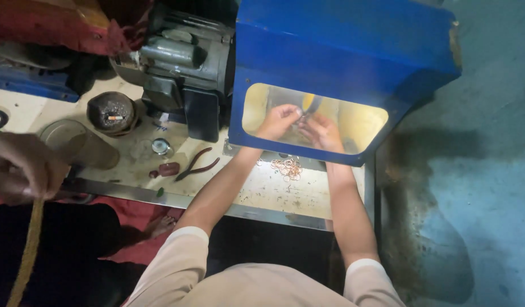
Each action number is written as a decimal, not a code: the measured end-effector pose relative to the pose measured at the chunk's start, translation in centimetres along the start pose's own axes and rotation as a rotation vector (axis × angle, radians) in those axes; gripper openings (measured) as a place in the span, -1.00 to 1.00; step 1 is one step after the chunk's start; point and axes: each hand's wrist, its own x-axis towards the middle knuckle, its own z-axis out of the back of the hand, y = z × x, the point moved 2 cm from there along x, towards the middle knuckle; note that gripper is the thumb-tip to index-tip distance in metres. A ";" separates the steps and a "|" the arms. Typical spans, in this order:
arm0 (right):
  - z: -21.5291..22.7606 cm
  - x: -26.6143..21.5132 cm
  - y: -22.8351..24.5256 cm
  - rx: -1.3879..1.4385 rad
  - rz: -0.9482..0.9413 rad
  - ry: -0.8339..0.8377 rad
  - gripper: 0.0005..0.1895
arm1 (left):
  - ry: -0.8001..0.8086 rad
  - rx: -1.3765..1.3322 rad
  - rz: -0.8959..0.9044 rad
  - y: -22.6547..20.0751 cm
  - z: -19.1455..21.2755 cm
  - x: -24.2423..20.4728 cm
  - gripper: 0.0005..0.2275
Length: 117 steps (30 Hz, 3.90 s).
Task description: The person holds small copper-colored metal rings against a rotating grinding wheel inside a blue machine to polish their surfaces. The person repeatedly repositions the rings in their hands to treat different sides while a pile of similar rings sits on the table.
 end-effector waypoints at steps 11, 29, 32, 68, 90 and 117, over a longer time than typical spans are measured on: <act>-0.3 1.6 -2.3 0.093 0.081 -0.106 -0.82 | -0.052 0.030 -0.133 1.5 -0.4 0.3 -0.81; 0.3 0.1 -0.1 -0.032 0.005 0.019 -0.83 | 0.087 0.088 -0.033 -0.4 -0.2 0.1 -0.88; -0.4 1.1 -0.7 -0.027 0.062 -0.047 -0.81 | 0.019 0.009 -0.044 1.4 -0.1 1.3 -0.86; 0.6 0.2 1.2 -0.269 0.130 -0.072 -0.79 | 0.044 0.199 -0.084 -1.1 -0.7 0.4 -0.83; -1.6 -0.9 2.0 -0.202 0.099 -0.044 -0.86 | 0.114 0.250 -0.152 -3.0 0.7 -0.5 -0.92; 1.7 3.3 -2.3 -0.148 0.194 -0.148 -0.87 | 0.011 0.021 -0.061 -0.5 0.0 0.2 -0.88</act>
